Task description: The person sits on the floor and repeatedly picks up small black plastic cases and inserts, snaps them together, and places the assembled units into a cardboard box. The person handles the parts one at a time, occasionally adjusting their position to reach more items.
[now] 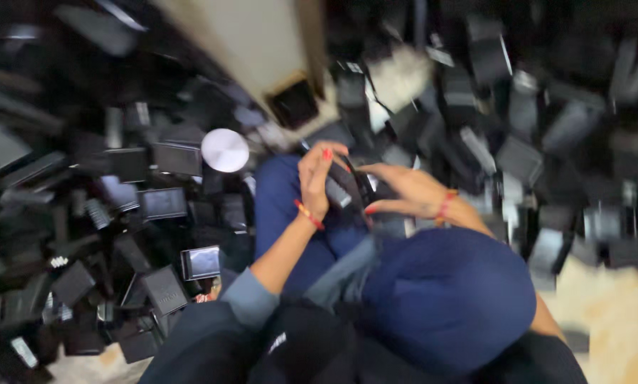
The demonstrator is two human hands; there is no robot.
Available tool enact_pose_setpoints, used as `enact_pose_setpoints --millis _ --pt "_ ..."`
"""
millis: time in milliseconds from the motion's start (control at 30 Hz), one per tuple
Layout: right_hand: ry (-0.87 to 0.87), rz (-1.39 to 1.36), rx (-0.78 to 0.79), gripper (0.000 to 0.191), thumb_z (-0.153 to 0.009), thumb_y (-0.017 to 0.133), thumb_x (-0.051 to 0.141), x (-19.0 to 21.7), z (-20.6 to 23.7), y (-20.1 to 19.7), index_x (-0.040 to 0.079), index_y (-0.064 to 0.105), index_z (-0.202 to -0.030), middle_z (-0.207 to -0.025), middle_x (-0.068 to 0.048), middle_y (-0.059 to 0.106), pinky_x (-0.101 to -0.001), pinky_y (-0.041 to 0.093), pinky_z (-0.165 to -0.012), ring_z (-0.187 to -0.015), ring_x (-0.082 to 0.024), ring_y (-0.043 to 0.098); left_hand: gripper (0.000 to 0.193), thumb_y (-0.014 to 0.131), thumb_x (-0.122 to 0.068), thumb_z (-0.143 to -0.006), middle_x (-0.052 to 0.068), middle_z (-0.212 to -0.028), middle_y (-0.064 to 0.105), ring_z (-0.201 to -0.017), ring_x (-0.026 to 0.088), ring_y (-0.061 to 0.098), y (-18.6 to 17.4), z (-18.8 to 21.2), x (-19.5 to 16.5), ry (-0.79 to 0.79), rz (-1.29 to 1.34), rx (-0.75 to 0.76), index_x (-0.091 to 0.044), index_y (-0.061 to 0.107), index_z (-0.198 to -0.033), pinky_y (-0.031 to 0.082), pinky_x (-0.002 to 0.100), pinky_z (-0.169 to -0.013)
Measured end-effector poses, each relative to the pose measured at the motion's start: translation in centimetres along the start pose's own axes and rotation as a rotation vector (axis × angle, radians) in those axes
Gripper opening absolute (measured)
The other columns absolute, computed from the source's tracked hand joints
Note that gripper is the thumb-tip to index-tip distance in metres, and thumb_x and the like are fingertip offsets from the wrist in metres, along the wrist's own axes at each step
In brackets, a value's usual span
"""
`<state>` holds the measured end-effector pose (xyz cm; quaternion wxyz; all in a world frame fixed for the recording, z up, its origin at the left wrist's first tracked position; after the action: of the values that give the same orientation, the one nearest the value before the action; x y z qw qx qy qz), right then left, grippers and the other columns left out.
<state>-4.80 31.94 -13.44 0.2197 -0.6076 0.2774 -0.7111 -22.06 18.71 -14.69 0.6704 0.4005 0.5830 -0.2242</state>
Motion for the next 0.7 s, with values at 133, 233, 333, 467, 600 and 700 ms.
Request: enact_pose_setpoints --millis 133,233,333,467,600,700 --pt "0.077 0.907 0.024 0.063 -0.075 0.06 0.006 -7.2 -2.8 -6.0 0.009 0.048 -0.137 -0.14 -0.01 0.06 -0.0519 0.04 -0.108 -0.14 -0.032 0.048 0.051 0.051 -0.046 -0.104 0.008 -0.078 0.067 -0.071 0.017 0.065 -4.4 0.7 -1.7 -0.187 0.356 -0.115 0.0 0.072 -0.11 0.052 0.031 -0.066" --pt "0.161 1.162 0.273 0.072 -0.081 0.056 0.018 -11.5 -4.7 -5.7 0.015 0.038 -0.151 -0.154 -0.01 0.046 -0.0477 0.038 -0.117 -0.145 -0.025 0.042 0.067 0.054 -0.067 -0.095 0.01 -0.077 0.071 -0.066 0.019 0.067 -7.6 4.2 -1.5 -0.508 0.873 -0.146 -0.004 0.07 -0.114 0.055 0.034 -0.065" --pt "0.181 1.288 0.326 0.068 -0.085 0.055 0.043 -13.3 -6.6 -4.0 0.037 0.04 -0.15 -0.146 0.0 0.053 -0.0616 0.04 -0.112 -0.14 -0.021 0.049 0.07 0.058 -0.068 -0.093 0.012 -0.087 0.072 -0.075 0.023 0.07 -10.2 9.8 -1.1 -0.48 1.16 -0.158 -0.003 0.067 -0.115 0.06 0.038 -0.078" --pt "0.018 1.324 0.146 0.053 -0.093 0.052 0.044 -11.9 -8.4 -4.3 0.044 0.052 -0.146 -0.124 0.003 0.066 -0.0474 0.048 -0.104 -0.111 -0.017 0.065 0.056 0.066 -0.058 -0.095 0.009 -0.098 0.074 -0.082 0.021 0.07 -10.8 15.4 -0.5 -0.411 0.939 -0.267 -0.008 0.069 -0.12 0.057 0.037 -0.079" --pt "0.177 0.7 0.01 0.05 -0.086 0.066 0.038 -7.4 -8.4 -8.1 0.029 0.057 -0.134 -0.111 -0.004 0.07 -0.0435 0.051 -0.094 -0.099 -0.021 0.068 0.06 0.074 -0.052 -0.093 0.007 -0.119 0.074 -0.113 0.014 0.067 -8.4 16.4 -4.9 0.021 0.113 -0.38 0.0 0.074 -0.122 0.05 0.03 -0.101" --pt "0.061 0.366 -0.189 0.049 -0.081 0.077 0.033 0.2 -5.7 -10.8 0.018 0.061 -0.125 -0.102 -0.01 0.072 -0.0405 0.054 -0.086 -0.089 -0.024 0.071 0.064 0.074 -0.056 -0.084 0.006 -0.107 0.078 -0.098 0.019 0.075 -4.0 16.0 -10.5 0.205 -0.605 -0.333 -0.013 0.068 -0.131 0.058 0.033 -0.087"
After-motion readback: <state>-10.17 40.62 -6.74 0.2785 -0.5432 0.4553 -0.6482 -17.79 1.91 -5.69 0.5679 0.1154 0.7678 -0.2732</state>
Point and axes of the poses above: each hand's wrist, its own z-axis away from the middle knuckle, its own y-axis out of the palm, x = y × z, the point moved 3 cm from there along -z, towards the middle knuckle
